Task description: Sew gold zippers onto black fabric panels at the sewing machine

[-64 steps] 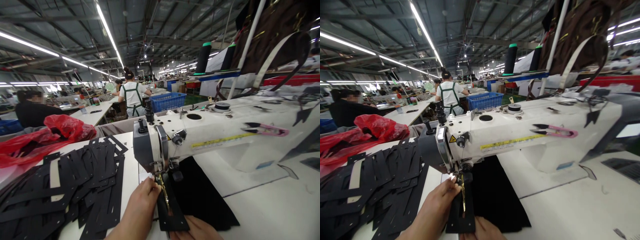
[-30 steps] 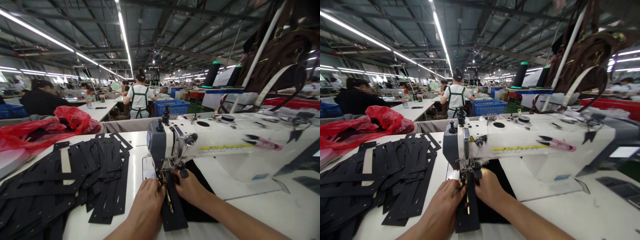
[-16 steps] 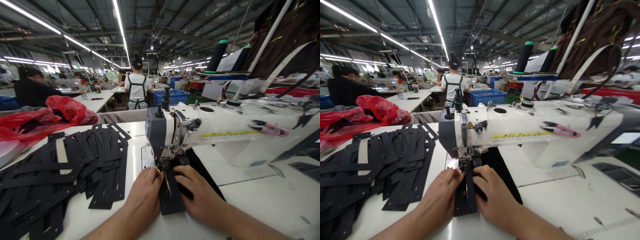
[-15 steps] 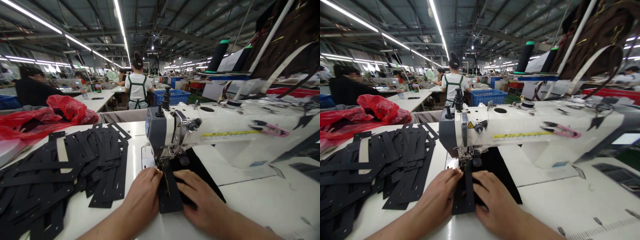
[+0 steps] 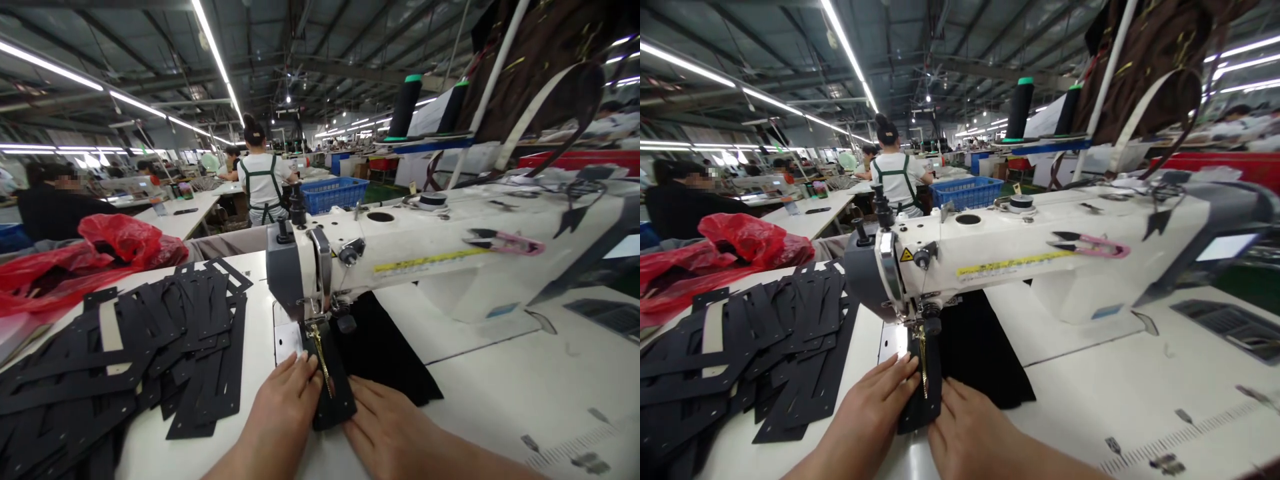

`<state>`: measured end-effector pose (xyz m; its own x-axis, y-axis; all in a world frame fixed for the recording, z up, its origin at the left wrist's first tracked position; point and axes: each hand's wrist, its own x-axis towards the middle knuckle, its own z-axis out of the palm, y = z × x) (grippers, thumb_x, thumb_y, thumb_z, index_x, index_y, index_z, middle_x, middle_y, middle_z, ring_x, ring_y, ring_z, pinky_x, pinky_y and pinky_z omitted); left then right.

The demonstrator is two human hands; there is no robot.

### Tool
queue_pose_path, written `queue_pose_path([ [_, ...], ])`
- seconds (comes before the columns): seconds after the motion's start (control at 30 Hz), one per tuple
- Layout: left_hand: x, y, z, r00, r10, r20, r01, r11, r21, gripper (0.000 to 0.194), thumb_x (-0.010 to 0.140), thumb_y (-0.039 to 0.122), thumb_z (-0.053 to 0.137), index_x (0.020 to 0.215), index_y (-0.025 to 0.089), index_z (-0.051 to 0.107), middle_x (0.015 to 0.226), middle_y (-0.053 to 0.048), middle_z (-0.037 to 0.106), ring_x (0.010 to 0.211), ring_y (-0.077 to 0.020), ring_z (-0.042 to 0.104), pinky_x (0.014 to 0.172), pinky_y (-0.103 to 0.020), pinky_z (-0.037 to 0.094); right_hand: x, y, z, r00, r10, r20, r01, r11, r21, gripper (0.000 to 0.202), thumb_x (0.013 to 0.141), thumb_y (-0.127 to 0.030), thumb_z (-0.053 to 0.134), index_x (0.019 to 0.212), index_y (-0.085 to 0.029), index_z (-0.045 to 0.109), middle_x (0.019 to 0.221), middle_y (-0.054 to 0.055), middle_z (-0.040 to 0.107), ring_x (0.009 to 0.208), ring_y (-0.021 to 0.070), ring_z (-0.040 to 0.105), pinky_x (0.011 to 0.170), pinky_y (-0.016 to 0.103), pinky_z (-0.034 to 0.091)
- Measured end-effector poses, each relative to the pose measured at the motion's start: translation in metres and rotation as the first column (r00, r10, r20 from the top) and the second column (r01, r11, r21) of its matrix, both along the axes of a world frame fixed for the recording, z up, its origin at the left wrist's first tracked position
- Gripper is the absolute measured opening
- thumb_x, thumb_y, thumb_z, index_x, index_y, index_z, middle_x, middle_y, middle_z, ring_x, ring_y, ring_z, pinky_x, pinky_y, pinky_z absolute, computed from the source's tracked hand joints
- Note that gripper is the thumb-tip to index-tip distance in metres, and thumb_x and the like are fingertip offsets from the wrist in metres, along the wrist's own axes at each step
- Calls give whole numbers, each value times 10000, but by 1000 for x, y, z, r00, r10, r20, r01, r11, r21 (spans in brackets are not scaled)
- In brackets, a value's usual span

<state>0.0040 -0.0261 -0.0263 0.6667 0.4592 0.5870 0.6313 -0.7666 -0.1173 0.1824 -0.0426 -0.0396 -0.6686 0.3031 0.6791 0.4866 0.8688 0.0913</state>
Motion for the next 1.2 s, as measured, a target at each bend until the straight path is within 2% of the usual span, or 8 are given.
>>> queue_pose_path([
  [0.17, -3, 7, -2, 999, -1, -32, 2, 999, 37, 432, 948, 131, 209, 903, 108, 637, 961, -116, 682, 874, -212, 661, 781, -378, 566, -2, 5, -3, 1000, -12, -7, 12, 1000, -13, 289, 794, -14, 373, 723, -75, 647, 707, 109, 640, 710, 218, 598, 721, 318, 524],
  [0.4, -6, 21, -3, 996, 3, -93, 3, 998, 57, 399, 932, 99, 232, 936, 106, 630, 953, -115, 678, 895, -213, 650, 793, -362, 564, -2, 17, -2, 999, -35, -15, 34, 998, -58, 290, 808, -30, 372, 740, -93, 646, 748, 101, 650, 745, 211, 594, 684, 302, 515],
  [0.57, -8, 27, -1, 997, 0, -82, 8, 996, 92, 373, 922, 85, 244, 961, 104, 615, 930, -113, 677, 891, -213, 648, 798, -343, 558, -2, 26, -1, 998, -34, 52, 37, 997, -60, 247, 812, -47, 406, 733, -90, 636, 749, 99, 641, 738, 205, 582, 672, 307, 502],
  [0.7, -11, 29, -1, 995, -13, -101, 20, 998, 60, 344, 915, 84, 264, 972, 116, 602, 918, -111, 671, 901, -212, 643, 787, -325, 560, -1, 33, -1, 993, -30, 111, 38, 997, -69, 180, 805, -62, 454, 752, -84, 624, 770, 98, 635, 726, 207, 572, 645, 312, 495],
  [0.83, -13, 32, -12, 1000, -3, 13, 2, 999, 47, 343, 924, 120, 253, 1000, 147, 586, 967, -118, 645, 937, -212, 625, 781, -315, 555, -2, 38, -1, 987, -29, 161, 44, 995, -89, 117, 784, -73, 499, 750, -90, 610, 780, 91, 635, 723, 214, 569, 628, 322, 489],
  [0.97, -16, 38, -20, 1000, 7, 3, -7, 994, -107, 304, 906, 131, 315, 1094, 154, 553, 1060, -141, 609, 1012, -235, 590, 811, -337, 536, -2, 44, 3, 982, -46, 183, 67, 992, -109, 105, 776, -70, 510, 745, -100, 606, 773, 78, 634, 699, 212, 560, 597, 327, 481],
  [1.07, -17, 41, -17, 1000, 27, 1, -26, 982, -188, 303, 874, 115, 383, 1119, 192, 543, 1086, -119, 604, 1015, -236, 587, 804, -332, 535, -2, 47, 7, 977, -41, 209, 72, 988, -140, 109, 789, -68, 506, 788, -93, 613, 811, 82, 642, 718, 212, 564, 606, 326, 481],
  [1.2, -19, 38, -9, 999, 39, -8, -40, 982, -182, 315, 856, 91, 387, 1115, 180, 541, 1072, -117, 613, 1002, -221, 599, 821, -309, 529, -3, 48, 4, 980, -54, 193, 83, 985, -148, 151, 796, -64, 510, 900, -74, 619, 888, 96, 651, 779, 214, 572, 667, 322, 486],
])
